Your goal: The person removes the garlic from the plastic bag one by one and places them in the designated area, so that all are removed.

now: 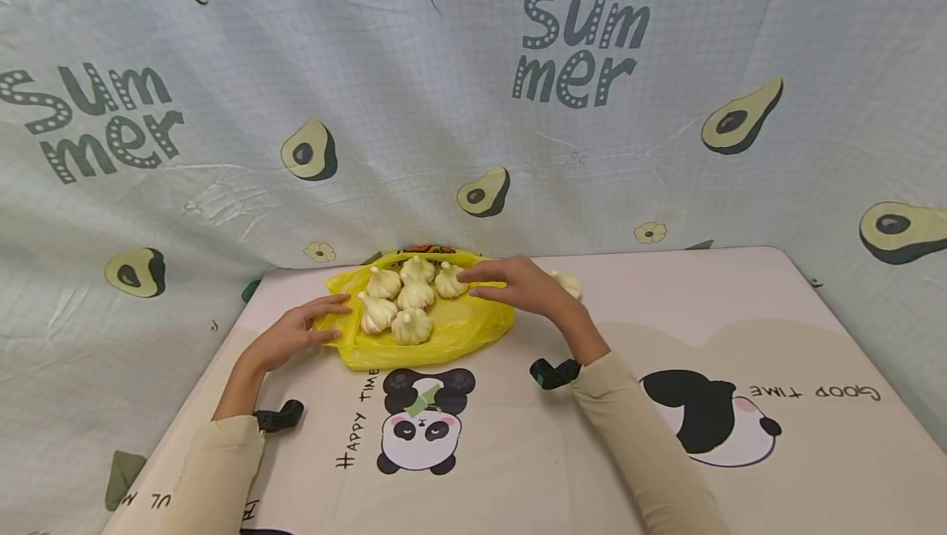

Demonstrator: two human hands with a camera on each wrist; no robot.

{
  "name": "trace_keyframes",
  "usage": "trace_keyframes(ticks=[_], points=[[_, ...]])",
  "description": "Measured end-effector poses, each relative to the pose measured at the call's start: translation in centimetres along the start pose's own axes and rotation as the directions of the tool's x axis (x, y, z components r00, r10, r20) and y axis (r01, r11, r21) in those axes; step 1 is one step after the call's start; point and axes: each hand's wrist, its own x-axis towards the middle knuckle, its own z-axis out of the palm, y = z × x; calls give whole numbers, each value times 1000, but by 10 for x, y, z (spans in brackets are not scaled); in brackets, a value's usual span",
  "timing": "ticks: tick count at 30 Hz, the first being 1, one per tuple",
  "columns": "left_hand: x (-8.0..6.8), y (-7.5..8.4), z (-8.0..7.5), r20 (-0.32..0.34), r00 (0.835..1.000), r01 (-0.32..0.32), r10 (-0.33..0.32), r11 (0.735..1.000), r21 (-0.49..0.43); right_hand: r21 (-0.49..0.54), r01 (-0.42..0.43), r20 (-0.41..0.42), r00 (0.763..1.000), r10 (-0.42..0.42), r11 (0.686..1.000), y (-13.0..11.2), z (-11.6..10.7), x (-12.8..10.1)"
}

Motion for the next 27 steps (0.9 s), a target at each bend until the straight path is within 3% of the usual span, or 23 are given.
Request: trace_keyframes(ticks=[14,27], points=[[-3,3,0,8,1000,-11,11,1000,-1,85,-123,2,992,123,989,22,13,46],[0,2,0,14,1000,18,-18,1000,11,52,-206,38,978,204,977,37,23,74]])
